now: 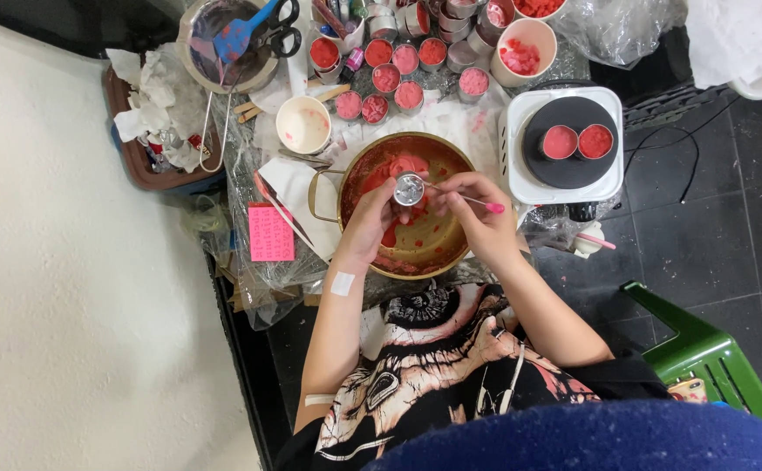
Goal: Manually preparing and molding red wax into small containers for candle production.
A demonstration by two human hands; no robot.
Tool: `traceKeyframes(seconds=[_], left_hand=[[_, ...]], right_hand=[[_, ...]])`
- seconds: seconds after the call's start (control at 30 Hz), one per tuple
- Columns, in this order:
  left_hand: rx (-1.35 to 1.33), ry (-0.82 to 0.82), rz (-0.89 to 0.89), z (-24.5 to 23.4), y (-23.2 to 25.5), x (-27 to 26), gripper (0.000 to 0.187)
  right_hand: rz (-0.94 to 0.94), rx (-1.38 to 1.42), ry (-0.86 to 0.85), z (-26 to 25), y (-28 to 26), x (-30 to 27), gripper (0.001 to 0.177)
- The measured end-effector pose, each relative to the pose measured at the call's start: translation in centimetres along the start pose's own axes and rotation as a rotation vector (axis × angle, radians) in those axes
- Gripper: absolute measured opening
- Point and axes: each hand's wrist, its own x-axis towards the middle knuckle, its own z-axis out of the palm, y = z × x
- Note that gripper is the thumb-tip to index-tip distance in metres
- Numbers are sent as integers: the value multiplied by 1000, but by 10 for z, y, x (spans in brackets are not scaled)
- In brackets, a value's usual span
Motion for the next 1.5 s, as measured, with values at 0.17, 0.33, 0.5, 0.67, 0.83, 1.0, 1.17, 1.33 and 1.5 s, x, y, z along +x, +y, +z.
traceKeyframes(seconds=[0.17,0.33,0.5,0.67,0.83,1.0,1.17,1.33,1.5], left_hand=[[19,0,14,-1,-3,0,54],[10,-7,13,-1,-3,1,54],[16,-7,24,-5,-8,2,54],[20,4,21,-4,-7,2,54],[27,-5,29,-6,-11,2,55],[20,19,43,-1,-6,1,53],[-36,13,89,-4,-12,3,47],[-221,35,186,-8,-14,5,50],[-171,66,355,-3,-10,1,63]], right_hand=[[-2,44,-31,0,1,0,13],[5,37,-41,-2,5,0,12],[15,35,-41,0,0,1,13],[17,5,-37,-3,5,-1,12],[41,5,-60,-2,3,-1,11],[33,16,-55,-1,-1,-3,10],[5,41,-120,-4,3,-2,11],[12,113,-16,-8,19,-1,18],[3,199,-36,0,3,4,21]])
